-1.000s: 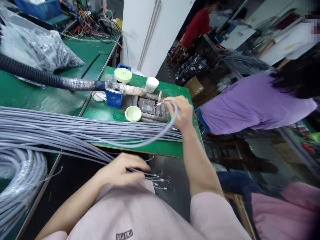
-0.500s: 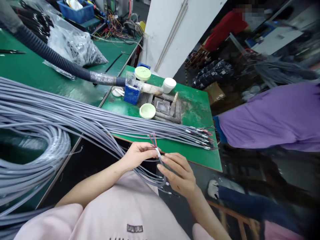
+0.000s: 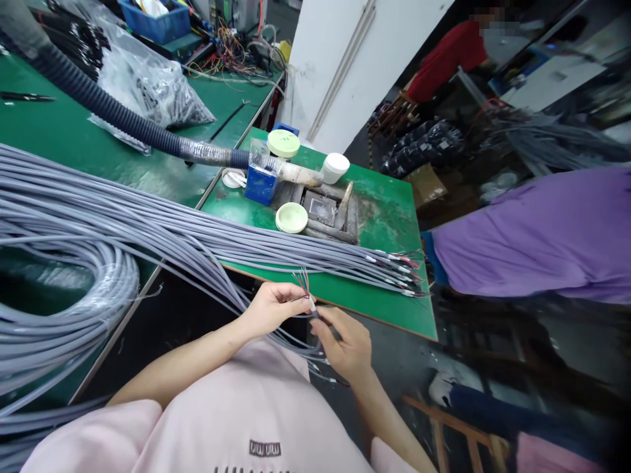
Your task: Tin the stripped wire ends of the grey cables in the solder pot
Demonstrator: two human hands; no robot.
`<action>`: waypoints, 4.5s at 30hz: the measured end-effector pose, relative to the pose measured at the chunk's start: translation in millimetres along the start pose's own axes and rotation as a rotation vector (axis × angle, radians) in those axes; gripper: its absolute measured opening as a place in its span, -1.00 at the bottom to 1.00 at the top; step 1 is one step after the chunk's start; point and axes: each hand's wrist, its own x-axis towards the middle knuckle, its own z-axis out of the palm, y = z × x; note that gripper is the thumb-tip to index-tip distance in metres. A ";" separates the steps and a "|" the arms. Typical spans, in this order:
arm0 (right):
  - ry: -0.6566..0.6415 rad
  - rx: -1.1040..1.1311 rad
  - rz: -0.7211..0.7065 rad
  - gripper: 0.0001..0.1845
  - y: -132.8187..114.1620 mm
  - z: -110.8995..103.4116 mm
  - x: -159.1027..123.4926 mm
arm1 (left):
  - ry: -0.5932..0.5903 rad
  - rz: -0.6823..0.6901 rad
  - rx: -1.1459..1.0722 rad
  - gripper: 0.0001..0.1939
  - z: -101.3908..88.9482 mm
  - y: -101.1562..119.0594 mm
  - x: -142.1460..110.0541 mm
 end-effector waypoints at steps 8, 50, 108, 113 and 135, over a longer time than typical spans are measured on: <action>-0.076 0.154 0.183 -0.81 9.4 1.6 -2.0 | 0.017 -0.002 0.041 -0.61 -1.8 -1.1 5.9; -0.029 0.068 0.663 -0.67 49.0 -20.7 -91.1 | -0.064 0.545 1.122 -0.74 -16.8 -1.3 17.8; -0.096 0.657 0.605 -0.65 11.4 11.5 -10.3 | 0.082 0.136 -0.128 -0.75 -6.4 1.9 27.5; -0.062 0.697 0.642 -0.62 13.3 13.8 -11.0 | 0.092 0.105 -0.124 -0.76 -4.2 -0.6 27.3; -0.041 0.560 0.574 -0.63 8.8 13.5 -8.5 | 0.162 0.151 -0.111 -0.82 4.8 -5.6 26.2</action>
